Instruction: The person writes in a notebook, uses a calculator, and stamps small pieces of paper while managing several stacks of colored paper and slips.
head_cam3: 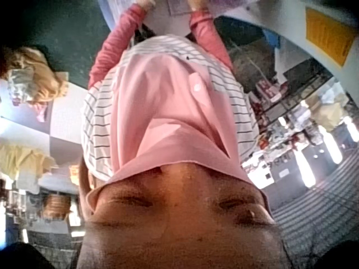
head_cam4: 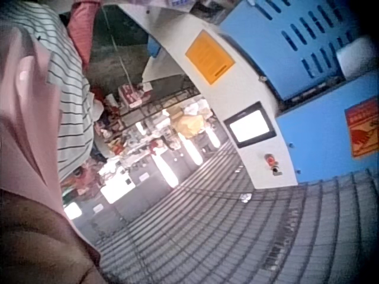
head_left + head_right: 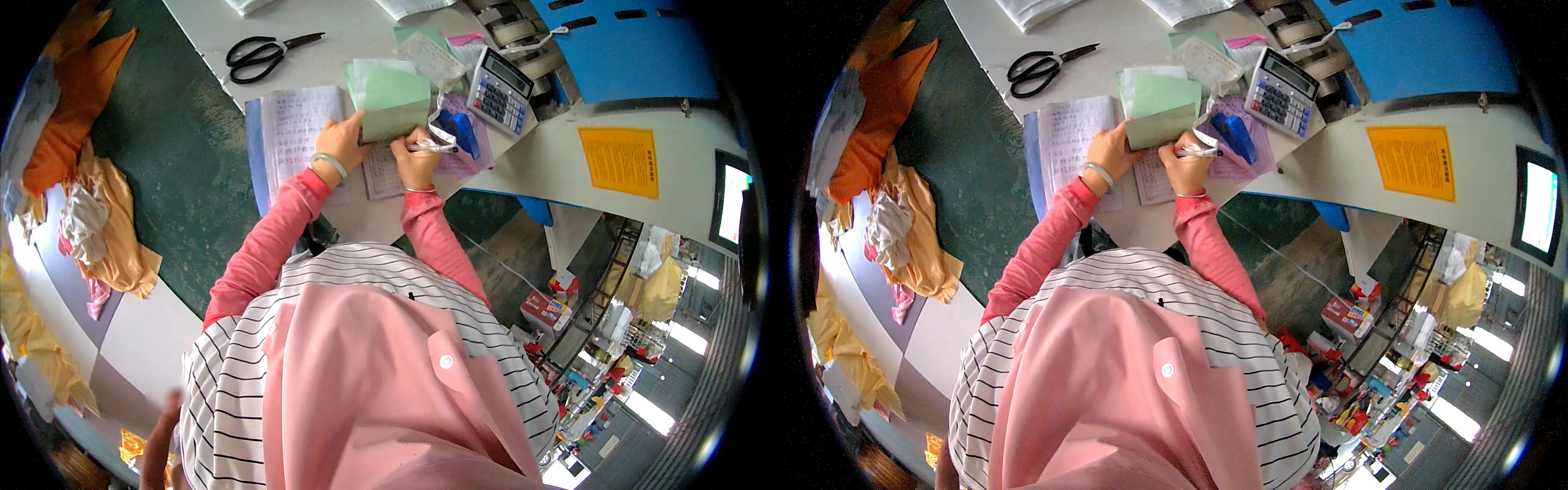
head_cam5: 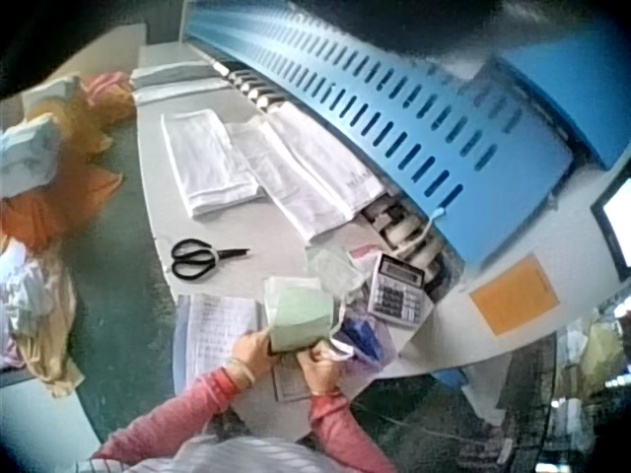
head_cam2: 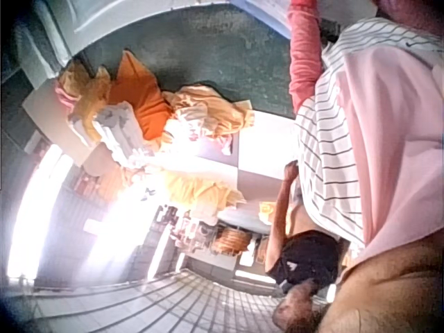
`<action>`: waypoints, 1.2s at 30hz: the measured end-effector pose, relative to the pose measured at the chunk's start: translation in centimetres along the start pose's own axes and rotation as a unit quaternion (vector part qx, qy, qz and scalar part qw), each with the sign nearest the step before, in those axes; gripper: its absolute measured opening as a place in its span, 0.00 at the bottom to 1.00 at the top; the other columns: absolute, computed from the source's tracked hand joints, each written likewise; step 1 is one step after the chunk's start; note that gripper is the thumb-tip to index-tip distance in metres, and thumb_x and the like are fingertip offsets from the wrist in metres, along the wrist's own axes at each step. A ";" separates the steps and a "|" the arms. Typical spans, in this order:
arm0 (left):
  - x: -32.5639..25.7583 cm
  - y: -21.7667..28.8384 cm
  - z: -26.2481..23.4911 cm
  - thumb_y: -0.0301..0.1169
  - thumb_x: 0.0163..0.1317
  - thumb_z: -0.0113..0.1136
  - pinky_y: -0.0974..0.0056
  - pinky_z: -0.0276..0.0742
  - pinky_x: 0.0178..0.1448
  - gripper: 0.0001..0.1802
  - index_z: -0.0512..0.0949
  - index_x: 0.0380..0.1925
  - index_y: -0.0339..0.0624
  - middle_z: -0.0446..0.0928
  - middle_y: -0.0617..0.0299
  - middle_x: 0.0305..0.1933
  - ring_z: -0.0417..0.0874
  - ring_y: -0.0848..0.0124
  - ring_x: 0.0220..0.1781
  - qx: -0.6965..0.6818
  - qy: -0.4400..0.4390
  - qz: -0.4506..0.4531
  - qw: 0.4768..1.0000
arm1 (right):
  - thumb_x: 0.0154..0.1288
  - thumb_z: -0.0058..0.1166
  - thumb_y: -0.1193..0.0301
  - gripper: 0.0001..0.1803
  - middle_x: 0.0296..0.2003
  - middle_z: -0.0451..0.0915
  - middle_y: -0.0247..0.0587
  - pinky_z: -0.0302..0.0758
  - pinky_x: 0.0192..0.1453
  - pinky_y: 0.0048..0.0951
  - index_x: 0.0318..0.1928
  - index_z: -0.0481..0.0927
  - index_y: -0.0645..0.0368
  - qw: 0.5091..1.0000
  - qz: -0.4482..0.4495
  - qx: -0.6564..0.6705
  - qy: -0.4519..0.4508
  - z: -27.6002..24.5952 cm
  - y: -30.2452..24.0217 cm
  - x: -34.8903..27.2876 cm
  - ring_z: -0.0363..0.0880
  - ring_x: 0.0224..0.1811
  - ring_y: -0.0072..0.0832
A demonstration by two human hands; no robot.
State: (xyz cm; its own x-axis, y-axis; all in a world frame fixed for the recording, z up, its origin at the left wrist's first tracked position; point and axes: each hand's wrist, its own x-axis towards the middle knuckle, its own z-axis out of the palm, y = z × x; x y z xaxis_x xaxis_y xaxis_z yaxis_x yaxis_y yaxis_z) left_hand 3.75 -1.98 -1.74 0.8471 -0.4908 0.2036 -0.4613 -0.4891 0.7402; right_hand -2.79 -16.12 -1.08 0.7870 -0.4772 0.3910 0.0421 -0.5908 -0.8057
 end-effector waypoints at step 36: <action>0.2 1.6 -0.3 0.38 0.50 0.61 0.57 0.71 0.30 0.12 0.75 0.31 0.44 0.77 0.55 0.20 0.77 0.55 0.23 -0.118 0.086 -0.056 0.988 | 0.42 0.56 0.76 0.12 0.11 0.63 0.34 0.61 0.21 0.27 0.16 0.64 0.61 0.999 0.017 -0.036 0.017 -0.2 0.0 1.5 0.60 0.14 0.21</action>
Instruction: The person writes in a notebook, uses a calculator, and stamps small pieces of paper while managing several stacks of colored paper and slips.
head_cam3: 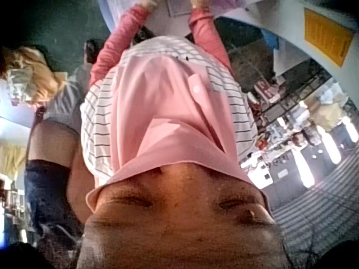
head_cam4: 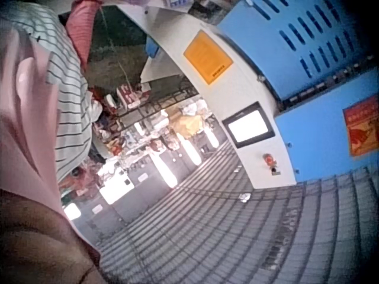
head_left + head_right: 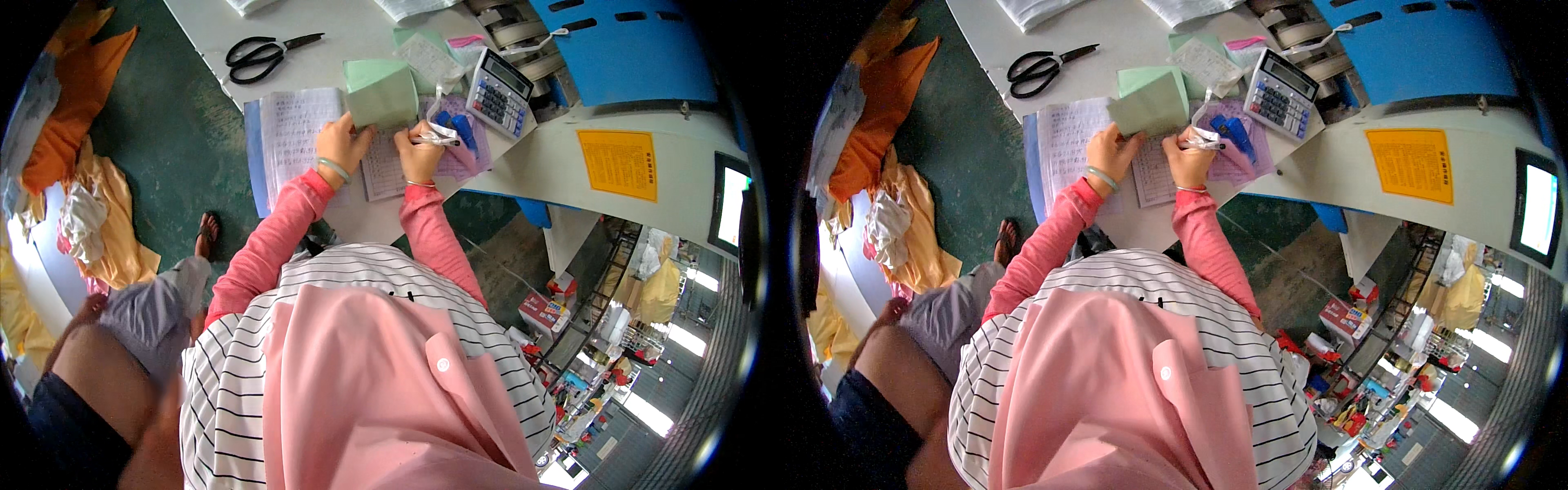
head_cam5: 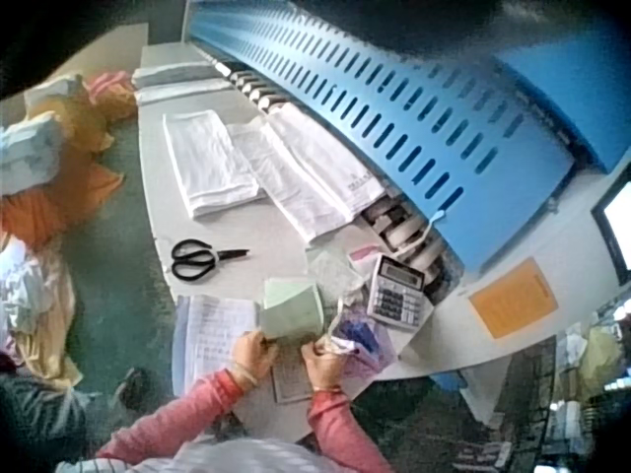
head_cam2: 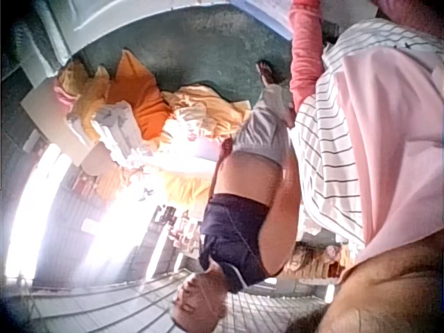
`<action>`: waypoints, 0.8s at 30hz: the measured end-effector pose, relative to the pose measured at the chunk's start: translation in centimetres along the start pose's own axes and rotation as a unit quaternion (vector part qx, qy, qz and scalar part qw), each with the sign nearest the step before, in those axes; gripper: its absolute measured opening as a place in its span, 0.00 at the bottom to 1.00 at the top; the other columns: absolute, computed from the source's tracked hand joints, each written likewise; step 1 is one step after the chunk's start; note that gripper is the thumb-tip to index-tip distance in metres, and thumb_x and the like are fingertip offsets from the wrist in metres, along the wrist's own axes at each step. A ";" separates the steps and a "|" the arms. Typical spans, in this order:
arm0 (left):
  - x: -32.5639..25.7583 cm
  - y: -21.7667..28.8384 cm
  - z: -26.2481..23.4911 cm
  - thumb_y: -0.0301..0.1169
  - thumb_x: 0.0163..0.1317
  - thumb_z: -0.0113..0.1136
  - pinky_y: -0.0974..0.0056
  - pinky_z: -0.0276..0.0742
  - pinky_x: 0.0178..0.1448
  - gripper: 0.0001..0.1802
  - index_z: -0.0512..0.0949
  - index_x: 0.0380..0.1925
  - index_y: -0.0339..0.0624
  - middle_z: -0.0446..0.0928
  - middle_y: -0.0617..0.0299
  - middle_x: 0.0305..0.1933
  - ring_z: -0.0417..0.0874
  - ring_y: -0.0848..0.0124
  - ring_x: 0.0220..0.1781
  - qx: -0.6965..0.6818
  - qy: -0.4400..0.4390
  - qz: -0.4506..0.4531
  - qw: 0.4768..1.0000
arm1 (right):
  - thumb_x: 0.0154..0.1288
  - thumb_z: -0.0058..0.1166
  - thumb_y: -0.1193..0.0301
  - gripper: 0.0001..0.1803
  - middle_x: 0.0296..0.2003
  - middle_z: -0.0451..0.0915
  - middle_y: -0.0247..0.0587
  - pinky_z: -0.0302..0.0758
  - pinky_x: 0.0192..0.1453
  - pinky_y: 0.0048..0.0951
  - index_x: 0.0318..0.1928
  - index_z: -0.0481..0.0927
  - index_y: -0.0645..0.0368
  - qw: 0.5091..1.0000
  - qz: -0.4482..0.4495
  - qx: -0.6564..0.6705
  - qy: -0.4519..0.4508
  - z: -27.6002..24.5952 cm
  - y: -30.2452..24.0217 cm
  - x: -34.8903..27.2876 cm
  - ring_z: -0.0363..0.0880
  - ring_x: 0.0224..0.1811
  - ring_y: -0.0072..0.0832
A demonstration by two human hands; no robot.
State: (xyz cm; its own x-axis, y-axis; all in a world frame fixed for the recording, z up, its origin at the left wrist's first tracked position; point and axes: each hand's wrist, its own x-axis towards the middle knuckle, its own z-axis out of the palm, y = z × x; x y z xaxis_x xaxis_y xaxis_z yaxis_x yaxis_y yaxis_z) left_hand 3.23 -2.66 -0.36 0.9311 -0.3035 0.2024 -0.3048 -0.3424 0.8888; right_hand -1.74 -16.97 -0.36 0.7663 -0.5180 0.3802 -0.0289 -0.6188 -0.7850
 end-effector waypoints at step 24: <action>0.3 -1.3 0.7 0.38 0.48 0.61 0.51 0.71 0.33 0.13 0.75 0.33 0.47 0.76 0.52 0.22 0.76 0.49 0.25 0.076 -0.013 -0.011 0.997 | 0.42 0.56 0.76 0.11 0.10 0.64 0.35 0.60 0.21 0.29 0.15 0.65 0.60 0.999 -0.020 -0.021 -0.022 0.6 0.3 0.1 0.61 0.13 0.24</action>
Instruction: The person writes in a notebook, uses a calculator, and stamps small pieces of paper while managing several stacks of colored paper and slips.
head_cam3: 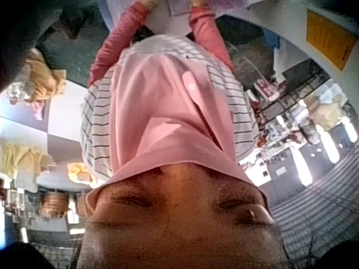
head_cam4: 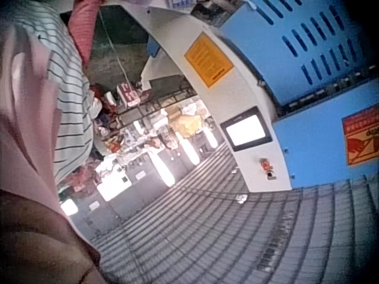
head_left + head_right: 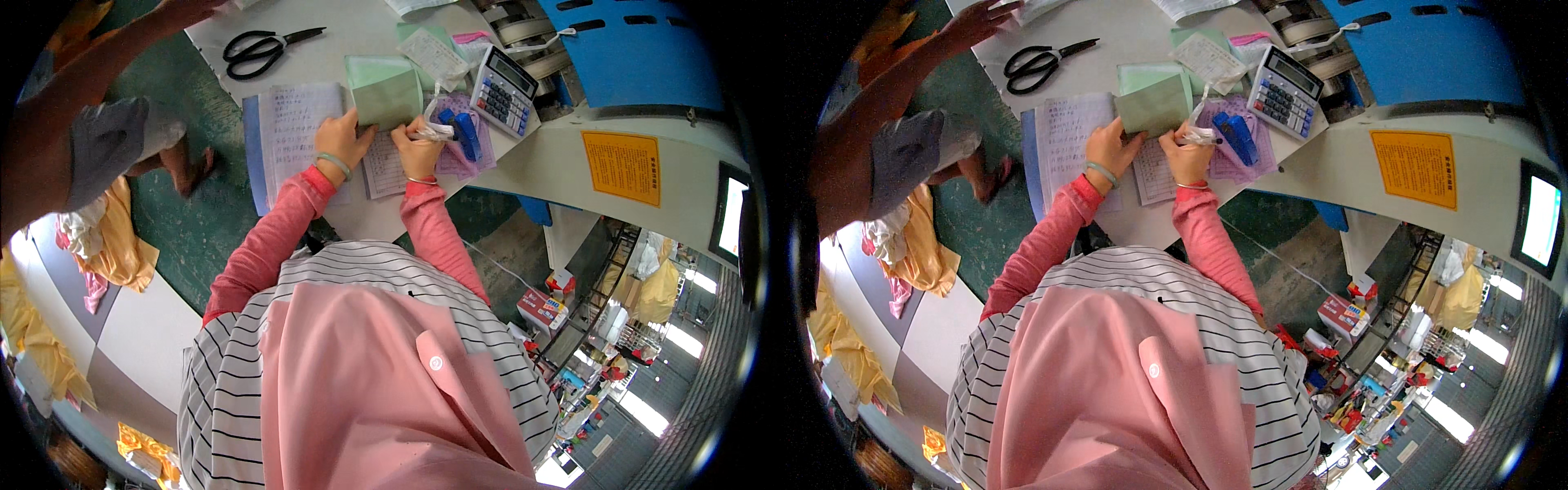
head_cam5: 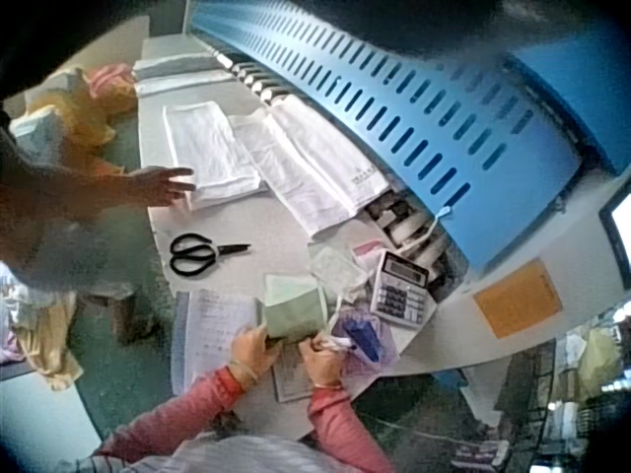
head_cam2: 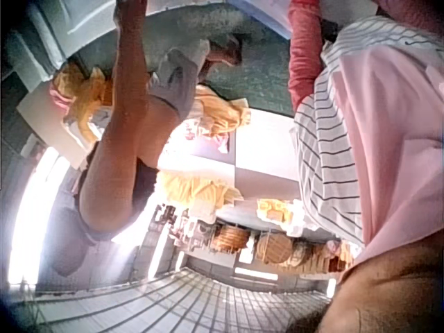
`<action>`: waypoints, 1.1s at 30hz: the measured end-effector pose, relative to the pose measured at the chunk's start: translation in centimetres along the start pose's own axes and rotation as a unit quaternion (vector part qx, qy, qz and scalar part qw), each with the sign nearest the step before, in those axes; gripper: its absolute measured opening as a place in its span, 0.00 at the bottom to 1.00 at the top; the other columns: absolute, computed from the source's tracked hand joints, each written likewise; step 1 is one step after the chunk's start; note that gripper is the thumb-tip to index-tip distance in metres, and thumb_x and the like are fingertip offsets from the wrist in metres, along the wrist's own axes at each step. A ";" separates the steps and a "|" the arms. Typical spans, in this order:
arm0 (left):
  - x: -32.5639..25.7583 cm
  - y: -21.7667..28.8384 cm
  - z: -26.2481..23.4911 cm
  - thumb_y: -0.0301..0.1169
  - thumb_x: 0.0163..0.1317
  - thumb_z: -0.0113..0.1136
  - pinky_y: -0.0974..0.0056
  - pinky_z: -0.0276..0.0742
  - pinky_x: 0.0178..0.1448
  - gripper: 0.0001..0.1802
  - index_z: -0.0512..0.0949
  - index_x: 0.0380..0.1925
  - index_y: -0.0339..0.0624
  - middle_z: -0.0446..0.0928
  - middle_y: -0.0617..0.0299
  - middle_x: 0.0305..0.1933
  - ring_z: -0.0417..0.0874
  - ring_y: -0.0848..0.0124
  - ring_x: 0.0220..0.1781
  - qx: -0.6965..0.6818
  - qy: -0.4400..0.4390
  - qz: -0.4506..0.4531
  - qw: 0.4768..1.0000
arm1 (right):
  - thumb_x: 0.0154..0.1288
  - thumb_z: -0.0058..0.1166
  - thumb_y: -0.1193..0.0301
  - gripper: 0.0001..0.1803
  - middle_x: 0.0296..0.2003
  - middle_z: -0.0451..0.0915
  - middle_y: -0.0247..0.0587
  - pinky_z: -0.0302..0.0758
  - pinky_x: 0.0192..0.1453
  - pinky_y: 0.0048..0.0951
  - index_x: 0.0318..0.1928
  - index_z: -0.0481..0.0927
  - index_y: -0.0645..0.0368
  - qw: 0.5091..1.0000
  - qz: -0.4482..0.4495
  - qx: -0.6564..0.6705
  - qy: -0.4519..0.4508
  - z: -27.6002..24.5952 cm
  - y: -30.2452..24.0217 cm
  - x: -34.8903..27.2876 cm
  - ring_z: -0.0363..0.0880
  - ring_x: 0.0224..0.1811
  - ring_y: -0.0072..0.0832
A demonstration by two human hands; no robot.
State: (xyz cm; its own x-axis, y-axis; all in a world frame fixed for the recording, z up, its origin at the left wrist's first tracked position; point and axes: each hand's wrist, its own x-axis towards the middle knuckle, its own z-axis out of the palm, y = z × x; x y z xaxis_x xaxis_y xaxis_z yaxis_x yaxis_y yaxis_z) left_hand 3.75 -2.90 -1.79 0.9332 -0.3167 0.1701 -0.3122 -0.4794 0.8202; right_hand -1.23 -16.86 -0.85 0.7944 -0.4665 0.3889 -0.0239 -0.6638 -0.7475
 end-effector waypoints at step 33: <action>-0.4 0.7 -0.5 0.41 0.51 0.58 0.55 0.72 0.37 0.14 0.75 0.37 0.51 0.78 0.57 0.28 0.76 0.52 0.28 0.051 -0.005 -0.010 0.999 | 0.41 0.57 0.73 0.13 0.11 0.64 0.38 0.61 0.22 0.31 0.15 0.65 0.61 0.997 0.024 -0.039 0.055 -0.1 0.0 -0.2 0.64 0.14 0.28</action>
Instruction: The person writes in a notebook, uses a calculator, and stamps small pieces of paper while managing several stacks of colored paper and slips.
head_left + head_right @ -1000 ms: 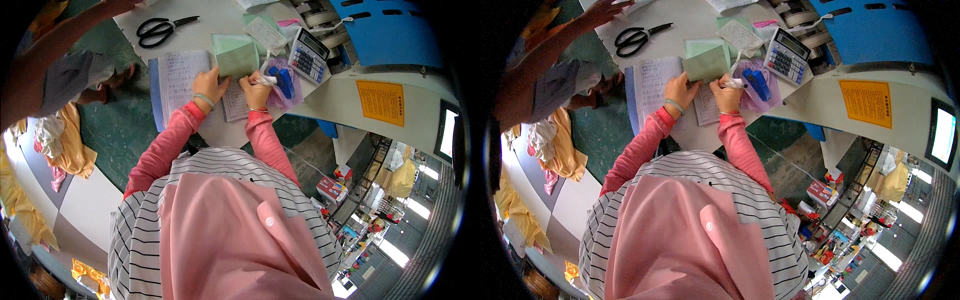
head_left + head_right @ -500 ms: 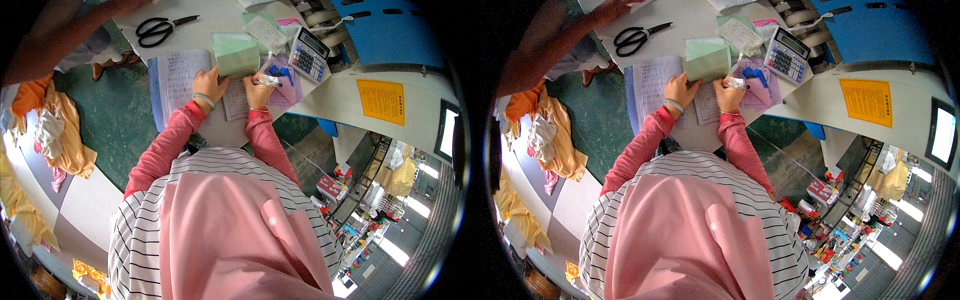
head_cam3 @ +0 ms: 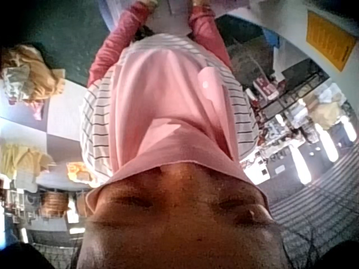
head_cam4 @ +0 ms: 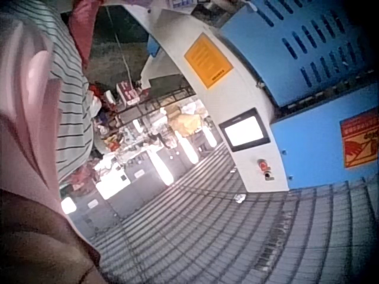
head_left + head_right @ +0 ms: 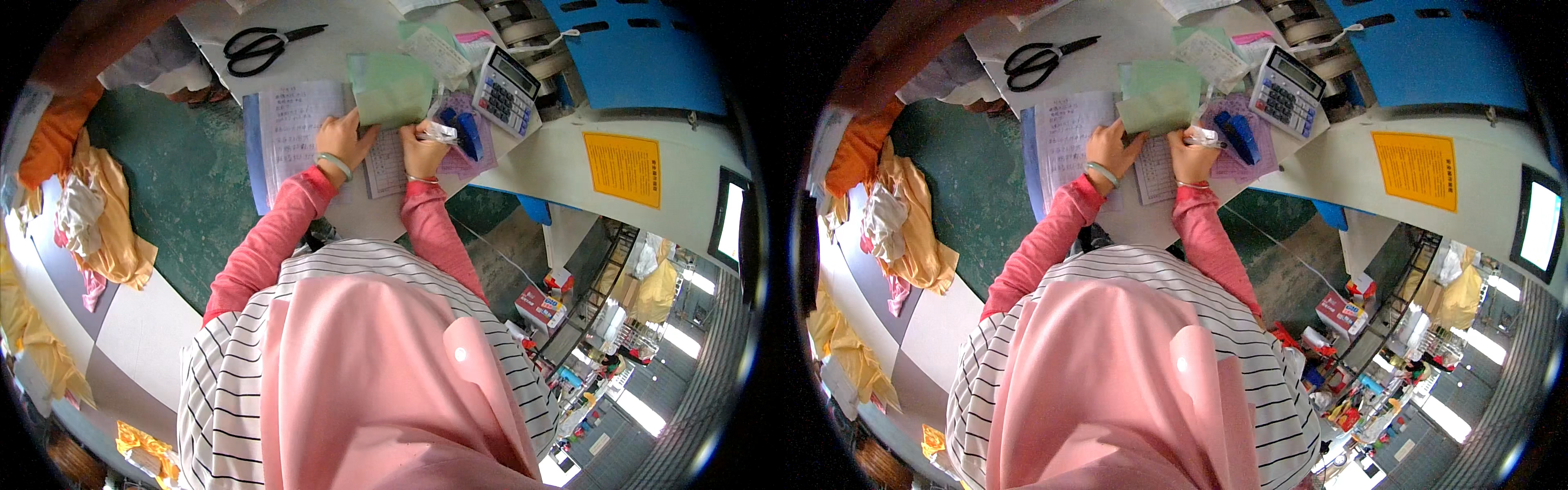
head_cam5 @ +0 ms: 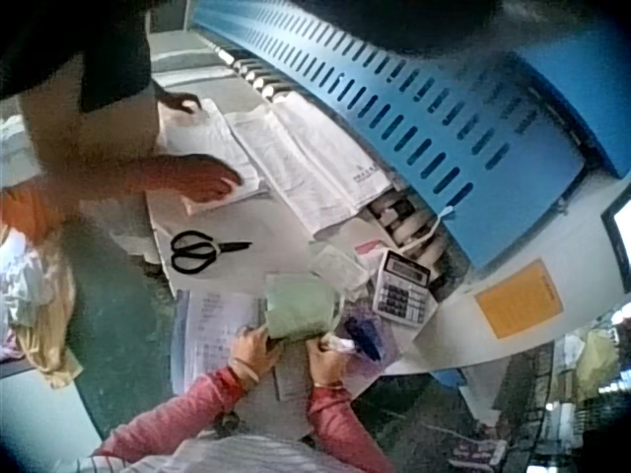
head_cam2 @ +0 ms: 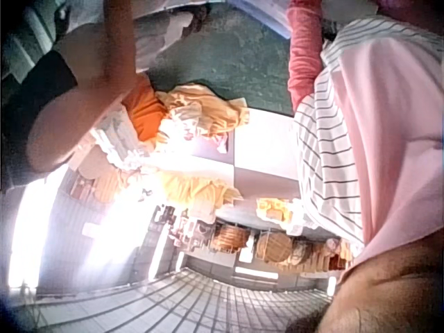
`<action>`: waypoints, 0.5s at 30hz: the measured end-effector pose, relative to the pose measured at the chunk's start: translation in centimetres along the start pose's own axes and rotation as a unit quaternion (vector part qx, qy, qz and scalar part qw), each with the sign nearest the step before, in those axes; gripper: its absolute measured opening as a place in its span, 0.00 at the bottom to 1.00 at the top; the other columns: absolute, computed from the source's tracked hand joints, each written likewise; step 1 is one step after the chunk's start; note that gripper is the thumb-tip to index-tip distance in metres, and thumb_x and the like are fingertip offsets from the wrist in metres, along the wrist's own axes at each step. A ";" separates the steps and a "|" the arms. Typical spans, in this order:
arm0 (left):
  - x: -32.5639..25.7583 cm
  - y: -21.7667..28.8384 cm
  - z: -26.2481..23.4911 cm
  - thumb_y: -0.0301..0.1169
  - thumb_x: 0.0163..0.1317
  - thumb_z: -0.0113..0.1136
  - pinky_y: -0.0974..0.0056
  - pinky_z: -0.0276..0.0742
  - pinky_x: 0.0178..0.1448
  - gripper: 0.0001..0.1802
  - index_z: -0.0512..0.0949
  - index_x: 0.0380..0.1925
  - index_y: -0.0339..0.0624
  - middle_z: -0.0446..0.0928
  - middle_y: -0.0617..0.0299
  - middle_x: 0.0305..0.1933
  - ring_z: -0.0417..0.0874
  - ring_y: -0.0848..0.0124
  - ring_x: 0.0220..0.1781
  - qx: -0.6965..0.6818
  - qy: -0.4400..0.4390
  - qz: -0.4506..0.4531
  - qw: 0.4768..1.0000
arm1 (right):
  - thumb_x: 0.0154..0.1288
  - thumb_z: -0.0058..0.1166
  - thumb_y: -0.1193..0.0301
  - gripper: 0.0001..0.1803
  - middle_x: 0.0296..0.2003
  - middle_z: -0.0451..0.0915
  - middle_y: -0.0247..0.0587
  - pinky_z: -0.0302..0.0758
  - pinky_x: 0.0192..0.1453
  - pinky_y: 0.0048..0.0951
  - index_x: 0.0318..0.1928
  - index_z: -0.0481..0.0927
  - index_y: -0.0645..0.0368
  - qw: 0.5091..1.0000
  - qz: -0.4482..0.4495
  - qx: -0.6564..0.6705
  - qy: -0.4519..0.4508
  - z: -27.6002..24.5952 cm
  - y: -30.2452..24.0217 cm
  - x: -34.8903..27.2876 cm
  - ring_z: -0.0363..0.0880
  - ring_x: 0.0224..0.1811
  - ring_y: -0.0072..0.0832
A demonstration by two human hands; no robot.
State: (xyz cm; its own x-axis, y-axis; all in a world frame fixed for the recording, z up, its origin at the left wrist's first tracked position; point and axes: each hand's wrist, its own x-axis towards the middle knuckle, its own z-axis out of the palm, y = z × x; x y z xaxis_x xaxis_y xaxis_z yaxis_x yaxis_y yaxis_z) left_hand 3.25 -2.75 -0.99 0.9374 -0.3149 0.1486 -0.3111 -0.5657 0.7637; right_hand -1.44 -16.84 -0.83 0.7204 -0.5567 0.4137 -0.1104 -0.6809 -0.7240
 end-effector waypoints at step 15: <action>-0.1 -0.1 0.2 0.41 0.51 0.58 0.56 0.72 0.38 0.15 0.75 0.38 0.51 0.78 0.57 0.27 0.76 0.53 0.27 -0.008 0.018 0.018 1.000 | 0.40 0.57 0.74 0.13 0.10 0.63 0.37 0.60 0.22 0.31 0.14 0.64 0.61 0.999 -0.003 0.005 0.033 0.3 1.1 0.0 0.61 0.14 0.28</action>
State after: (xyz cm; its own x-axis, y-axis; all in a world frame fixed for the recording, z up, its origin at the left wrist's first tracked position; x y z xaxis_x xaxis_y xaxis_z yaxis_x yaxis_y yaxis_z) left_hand 3.13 -2.75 -1.20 0.9311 -0.3064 0.1982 -0.3419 -0.5427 0.7672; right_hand -1.34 -17.45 -1.77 0.6744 -0.5831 0.4530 -0.0998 -0.6798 -0.7266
